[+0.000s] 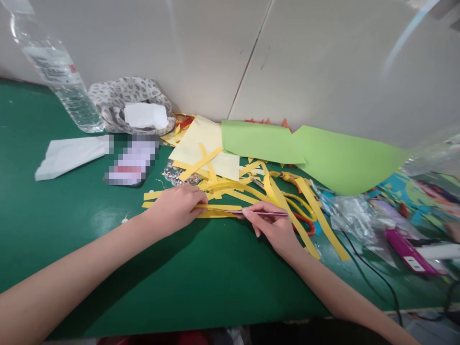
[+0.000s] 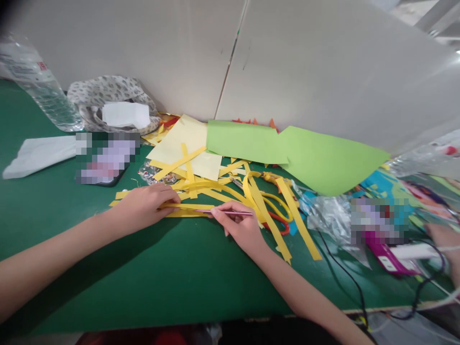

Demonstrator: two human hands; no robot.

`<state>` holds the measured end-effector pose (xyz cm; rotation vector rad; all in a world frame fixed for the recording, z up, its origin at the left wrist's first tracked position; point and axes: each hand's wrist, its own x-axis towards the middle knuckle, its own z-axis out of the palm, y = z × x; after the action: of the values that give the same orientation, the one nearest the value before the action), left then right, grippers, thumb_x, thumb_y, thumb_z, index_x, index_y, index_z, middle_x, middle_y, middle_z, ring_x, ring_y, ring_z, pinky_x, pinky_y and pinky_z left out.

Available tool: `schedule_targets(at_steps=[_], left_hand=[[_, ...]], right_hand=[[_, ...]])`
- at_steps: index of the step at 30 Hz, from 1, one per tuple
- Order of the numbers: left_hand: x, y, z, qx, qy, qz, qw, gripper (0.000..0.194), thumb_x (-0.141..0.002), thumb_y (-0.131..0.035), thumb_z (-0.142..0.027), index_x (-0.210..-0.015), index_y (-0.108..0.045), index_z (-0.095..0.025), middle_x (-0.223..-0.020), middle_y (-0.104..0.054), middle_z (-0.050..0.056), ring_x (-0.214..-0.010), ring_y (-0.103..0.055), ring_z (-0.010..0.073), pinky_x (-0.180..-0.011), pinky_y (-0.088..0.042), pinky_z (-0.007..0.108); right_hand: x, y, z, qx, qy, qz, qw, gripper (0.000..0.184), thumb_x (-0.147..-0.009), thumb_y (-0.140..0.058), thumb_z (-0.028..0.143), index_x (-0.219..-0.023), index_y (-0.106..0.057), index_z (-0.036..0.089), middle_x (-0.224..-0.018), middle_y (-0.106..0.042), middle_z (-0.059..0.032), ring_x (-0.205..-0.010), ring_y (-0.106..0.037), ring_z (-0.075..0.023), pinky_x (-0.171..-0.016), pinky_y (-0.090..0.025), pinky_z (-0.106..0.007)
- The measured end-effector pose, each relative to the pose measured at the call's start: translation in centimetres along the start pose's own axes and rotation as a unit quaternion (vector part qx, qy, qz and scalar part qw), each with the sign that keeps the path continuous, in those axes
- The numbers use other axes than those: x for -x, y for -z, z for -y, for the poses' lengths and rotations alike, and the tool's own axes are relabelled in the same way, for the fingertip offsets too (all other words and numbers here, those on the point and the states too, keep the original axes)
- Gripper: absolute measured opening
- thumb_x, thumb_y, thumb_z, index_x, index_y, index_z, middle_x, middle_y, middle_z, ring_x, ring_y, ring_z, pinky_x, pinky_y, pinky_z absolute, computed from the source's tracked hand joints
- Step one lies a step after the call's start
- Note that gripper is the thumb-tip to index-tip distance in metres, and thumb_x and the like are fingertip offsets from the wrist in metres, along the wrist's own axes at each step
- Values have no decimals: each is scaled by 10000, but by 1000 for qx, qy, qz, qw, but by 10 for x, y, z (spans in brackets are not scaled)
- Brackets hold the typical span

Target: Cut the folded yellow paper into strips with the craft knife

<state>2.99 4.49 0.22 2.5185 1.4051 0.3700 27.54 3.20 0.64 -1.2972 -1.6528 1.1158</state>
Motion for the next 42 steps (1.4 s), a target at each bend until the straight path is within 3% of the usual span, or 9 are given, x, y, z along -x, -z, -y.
schedule_targets(at_steps=[12, 16, 21, 27, 29, 31, 35, 39, 42], left_hand=[[-1, 3, -1, 34, 46, 21, 998, 146, -889, -534, -268, -866, -661, -201, -922, -686, 29, -867, -636, 206, -671, -492, 294], [-1, 4, -1, 33, 47, 20, 998, 148, -892, -531, -267, -869, -661, -198, -926, -687, 34, -877, -639, 212, -664, -497, 298], [0, 2, -1, 29, 34, 1, 999, 151, -882, -528, -255, -865, -664, -191, -909, -694, 47, -857, -645, 210, -650, -500, 294], [1, 2, 3, 90, 26, -17, 995, 155, -865, -492, -244, -816, -626, -184, -828, -683, 40, -769, -655, 186, -598, -497, 266], [1, 9, 1, 211, 57, -5, 976, 155, -872, -500, -295, -798, -578, -183, -778, -667, 22, -707, -664, 170, -596, -515, 268], [0, 17, -4, 384, 115, 8, 916, 169, -887, -488, -328, -807, -517, -181, -800, -669, 24, -667, -678, 155, -583, -542, 267], [-1, 22, -20, 562, 182, 6, 807, 169, -913, -453, -227, -1063, -483, -155, -1073, -685, 141, -830, -713, 190, -645, -581, 293], [1, 10, -40, 569, 115, 38, 813, 276, -939, -348, -94, -1201, -410, -152, -1278, -585, 205, -1006, -686, 202, -764, -588, 319], [3, -1, -55, 551, 152, 54, 819, 266, -937, -370, -92, -1191, -393, -166, -1346, -528, 186, -1042, -669, 168, -850, -568, 295]], right_hand=[[5, 16, -11, 17, 42, -21, 999, 134, -782, -699, 327, -731, -712, 204, -573, -650, 3, -418, -473, -100, -434, -390, -255], [3, 24, -15, 11, 51, -53, 997, 157, -769, -706, 327, -682, -700, 196, -482, -580, 23, -399, -444, -101, -429, -353, -257], [0, 33, -26, -23, 62, -94, 993, 155, -753, -721, 320, -664, -671, 203, -573, -658, 5, -376, -411, -85, -415, -340, -258], [-3, 32, -26, -72, 96, -167, 979, 107, -790, -694, 319, -754, -667, 223, -491, -573, 47, -397, -473, -109, -465, -419, -273], [-5, 28, -23, -86, 90, -198, 972, 165, -841, -642, 377, -921, -659, 234, -646, -677, 20, -428, -522, -106, -503, -466, -279], [-6, 24, -20, -90, 64, -193, 975, 276, -883, -568, 456, -1048, -620, 241, -884, -743, -34, -475, -590, -109, -541, -512, -290], [-6, 12, -9, -86, 38, -102, 990, 311, -891, -521, 523, -911, -597, 223, -1022, -735, -74, -606, -691, -148, -618, -571, -318], [-3, -3, 2, -100, 42, -14, 994, 303, -823, -652, 459, -787, -461, 226, -1038, -705, -54, -732, -705, -161, -655, -578, -312], [-2, -13, 9, -111, 32, -4, 993, 391, -747, -739, 410, -768, -388, 239, -912, -672, -6, -710, -676, -145, -647, -561, -292]])
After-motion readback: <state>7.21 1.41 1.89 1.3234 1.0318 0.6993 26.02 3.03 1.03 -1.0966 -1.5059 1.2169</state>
